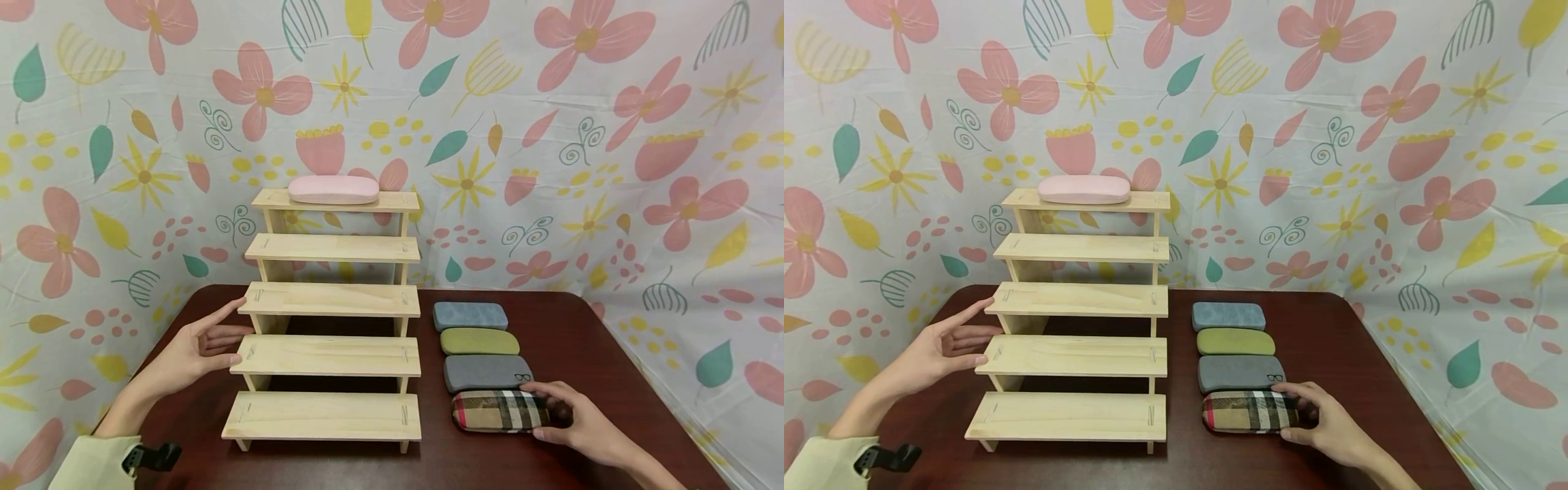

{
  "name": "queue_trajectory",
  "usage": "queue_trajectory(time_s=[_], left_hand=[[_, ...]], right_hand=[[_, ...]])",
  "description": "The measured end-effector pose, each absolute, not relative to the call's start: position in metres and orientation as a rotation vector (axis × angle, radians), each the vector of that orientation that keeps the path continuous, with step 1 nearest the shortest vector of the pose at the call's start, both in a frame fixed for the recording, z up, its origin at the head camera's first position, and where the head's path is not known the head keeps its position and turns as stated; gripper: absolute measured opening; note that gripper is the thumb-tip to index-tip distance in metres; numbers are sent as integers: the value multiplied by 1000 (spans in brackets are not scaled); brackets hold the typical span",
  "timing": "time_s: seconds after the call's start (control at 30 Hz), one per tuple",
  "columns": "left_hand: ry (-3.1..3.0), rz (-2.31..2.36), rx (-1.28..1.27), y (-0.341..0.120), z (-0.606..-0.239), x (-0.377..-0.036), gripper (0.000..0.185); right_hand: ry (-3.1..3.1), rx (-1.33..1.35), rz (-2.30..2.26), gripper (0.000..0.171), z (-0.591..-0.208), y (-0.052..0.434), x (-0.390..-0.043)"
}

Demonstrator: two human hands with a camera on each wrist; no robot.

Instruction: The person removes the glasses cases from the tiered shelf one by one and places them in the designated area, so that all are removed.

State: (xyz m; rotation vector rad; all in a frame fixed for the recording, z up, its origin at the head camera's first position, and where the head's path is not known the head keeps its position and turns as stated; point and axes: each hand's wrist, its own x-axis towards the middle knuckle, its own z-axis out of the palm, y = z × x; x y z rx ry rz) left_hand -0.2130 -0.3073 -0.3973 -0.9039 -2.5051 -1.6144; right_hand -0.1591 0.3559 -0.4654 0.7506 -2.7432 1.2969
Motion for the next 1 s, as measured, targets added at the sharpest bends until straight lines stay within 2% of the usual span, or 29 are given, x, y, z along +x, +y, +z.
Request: queue_trajectory(time_s=[0.47, 1.0], left_hand=[[-2504, -1604, -910, -308, -398, -213, 87], [-2512, -1612, -893, -307, -397, -212, 88]], right_hand=[[-2670, 837, 1119, 59, -421, 348, -168], [-2646, 933, 978, 54, -340, 295, -217]])
